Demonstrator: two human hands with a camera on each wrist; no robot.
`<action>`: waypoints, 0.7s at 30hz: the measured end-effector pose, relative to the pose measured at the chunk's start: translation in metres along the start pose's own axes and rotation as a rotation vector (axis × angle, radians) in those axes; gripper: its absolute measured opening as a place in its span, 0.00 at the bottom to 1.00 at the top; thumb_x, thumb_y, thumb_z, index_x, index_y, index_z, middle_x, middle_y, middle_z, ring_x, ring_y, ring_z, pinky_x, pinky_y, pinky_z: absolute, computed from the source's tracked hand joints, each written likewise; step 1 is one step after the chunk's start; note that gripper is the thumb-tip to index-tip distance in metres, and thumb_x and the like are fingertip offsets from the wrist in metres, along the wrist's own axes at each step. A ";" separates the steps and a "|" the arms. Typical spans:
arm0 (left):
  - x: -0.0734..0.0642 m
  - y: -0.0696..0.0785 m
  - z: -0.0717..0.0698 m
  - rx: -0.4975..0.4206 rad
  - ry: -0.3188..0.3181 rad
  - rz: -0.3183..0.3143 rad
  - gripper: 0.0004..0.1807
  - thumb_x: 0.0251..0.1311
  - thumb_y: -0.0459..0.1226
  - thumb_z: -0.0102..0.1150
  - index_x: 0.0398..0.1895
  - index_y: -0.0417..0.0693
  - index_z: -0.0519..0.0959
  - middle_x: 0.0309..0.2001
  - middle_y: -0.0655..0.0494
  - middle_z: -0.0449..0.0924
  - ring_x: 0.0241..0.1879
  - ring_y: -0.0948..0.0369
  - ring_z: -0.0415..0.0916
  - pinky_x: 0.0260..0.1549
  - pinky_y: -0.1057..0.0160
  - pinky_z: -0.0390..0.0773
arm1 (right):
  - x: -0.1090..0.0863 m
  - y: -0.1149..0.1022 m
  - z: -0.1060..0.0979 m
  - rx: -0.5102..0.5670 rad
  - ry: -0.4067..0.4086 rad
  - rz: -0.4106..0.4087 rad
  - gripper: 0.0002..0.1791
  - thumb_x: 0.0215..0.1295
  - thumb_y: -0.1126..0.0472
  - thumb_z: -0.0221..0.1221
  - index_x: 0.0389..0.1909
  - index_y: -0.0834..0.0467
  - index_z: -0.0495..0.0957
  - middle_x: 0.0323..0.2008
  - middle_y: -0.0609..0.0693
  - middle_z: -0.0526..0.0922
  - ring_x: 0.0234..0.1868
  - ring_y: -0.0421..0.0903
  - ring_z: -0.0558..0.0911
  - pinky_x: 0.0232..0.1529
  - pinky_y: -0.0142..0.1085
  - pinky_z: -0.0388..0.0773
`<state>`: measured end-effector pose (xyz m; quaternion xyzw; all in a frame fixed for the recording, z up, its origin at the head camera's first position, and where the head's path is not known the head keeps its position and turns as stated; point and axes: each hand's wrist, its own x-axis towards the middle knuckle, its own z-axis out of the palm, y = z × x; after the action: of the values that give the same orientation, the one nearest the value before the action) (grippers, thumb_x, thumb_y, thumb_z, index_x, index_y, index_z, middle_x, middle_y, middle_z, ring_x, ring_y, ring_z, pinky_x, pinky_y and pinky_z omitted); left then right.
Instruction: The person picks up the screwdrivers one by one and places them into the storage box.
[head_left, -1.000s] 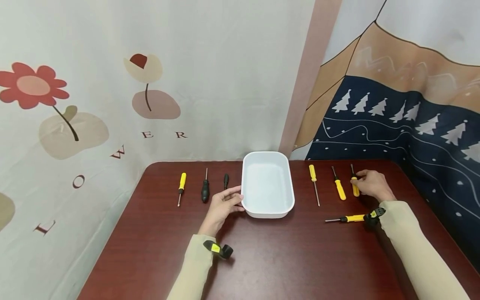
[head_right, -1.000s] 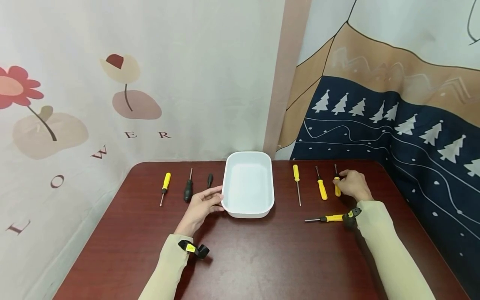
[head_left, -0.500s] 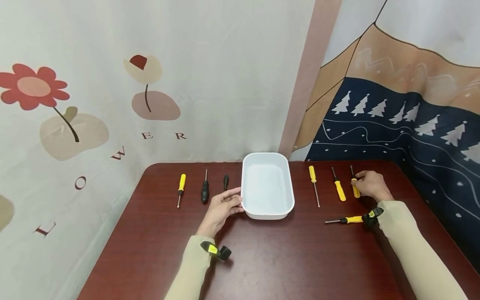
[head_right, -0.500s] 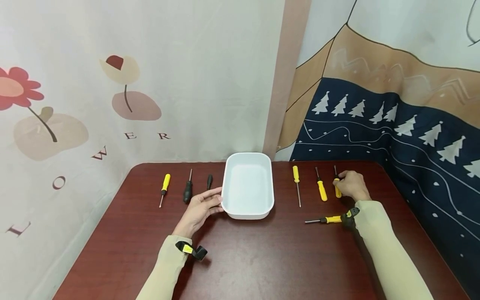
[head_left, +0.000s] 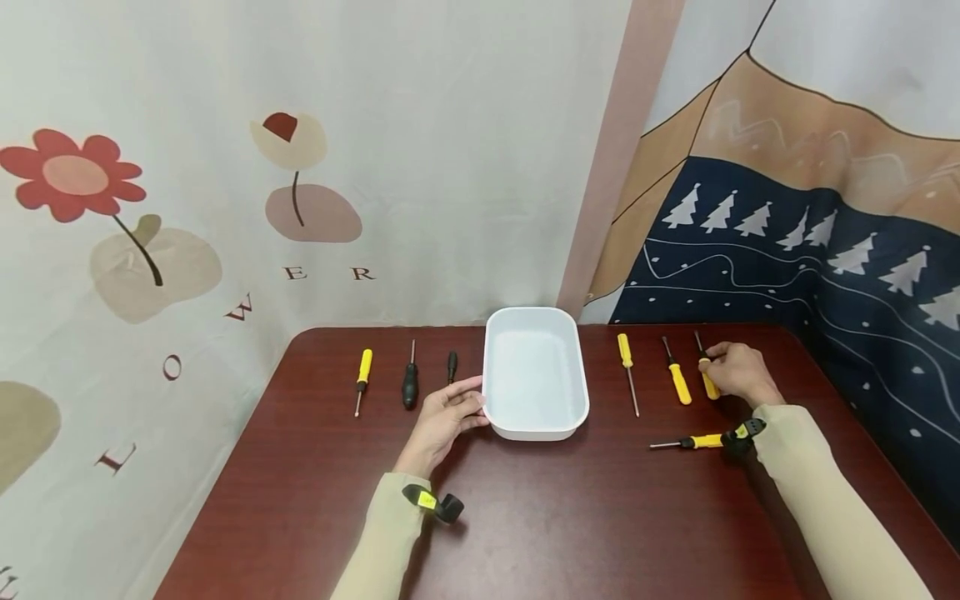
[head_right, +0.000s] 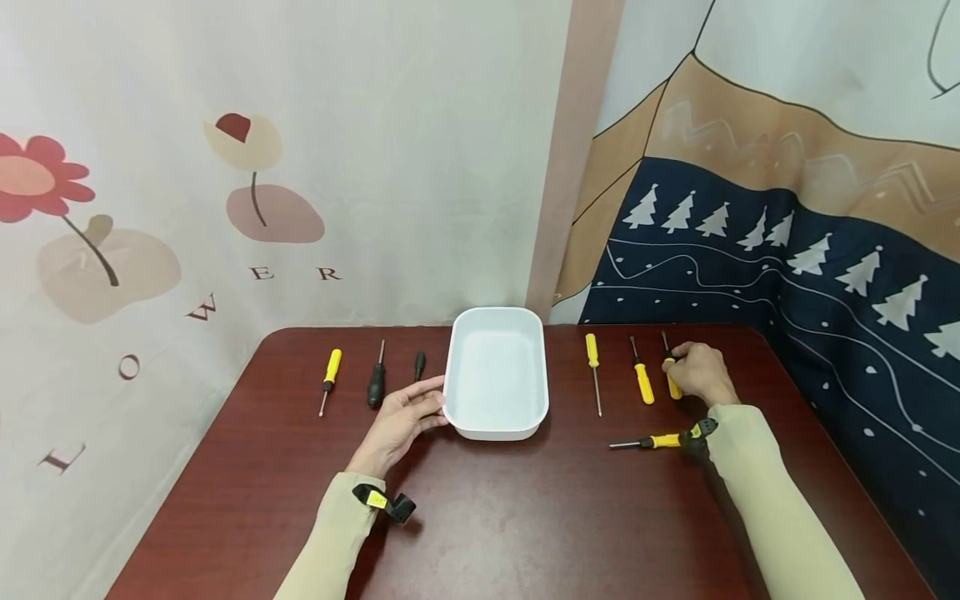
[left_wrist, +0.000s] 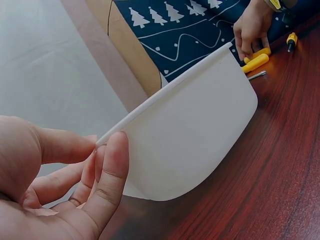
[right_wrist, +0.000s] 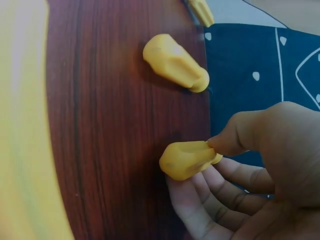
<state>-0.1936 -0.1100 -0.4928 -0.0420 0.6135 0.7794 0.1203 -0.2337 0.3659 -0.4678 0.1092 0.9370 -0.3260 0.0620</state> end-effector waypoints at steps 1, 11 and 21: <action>0.000 0.000 0.000 -0.003 0.002 -0.002 0.24 0.66 0.23 0.59 0.65 0.36 0.77 0.39 0.52 0.82 0.32 0.61 0.80 0.34 0.67 0.87 | 0.000 -0.001 0.000 -0.001 0.006 -0.004 0.26 0.74 0.58 0.56 0.61 0.76 0.70 0.44 0.67 0.80 0.33 0.49 0.82 0.31 0.36 0.87; 0.000 0.000 -0.001 0.000 -0.001 0.000 0.24 0.66 0.23 0.60 0.65 0.36 0.77 0.39 0.53 0.82 0.33 0.62 0.80 0.35 0.67 0.87 | -0.003 -0.007 0.003 -0.019 0.050 -0.047 0.25 0.72 0.57 0.59 0.59 0.74 0.72 0.43 0.67 0.82 0.34 0.50 0.82 0.30 0.35 0.85; 0.001 -0.001 -0.002 0.009 -0.013 0.008 0.23 0.66 0.23 0.60 0.65 0.36 0.76 0.39 0.50 0.81 0.32 0.62 0.80 0.34 0.66 0.87 | -0.011 -0.022 0.004 -0.007 0.063 -0.085 0.25 0.72 0.58 0.59 0.60 0.73 0.72 0.45 0.67 0.81 0.34 0.50 0.81 0.29 0.33 0.82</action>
<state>-0.1949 -0.1115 -0.4940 -0.0342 0.6165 0.7772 0.1214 -0.2284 0.3449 -0.4562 0.0792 0.9434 -0.3216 0.0187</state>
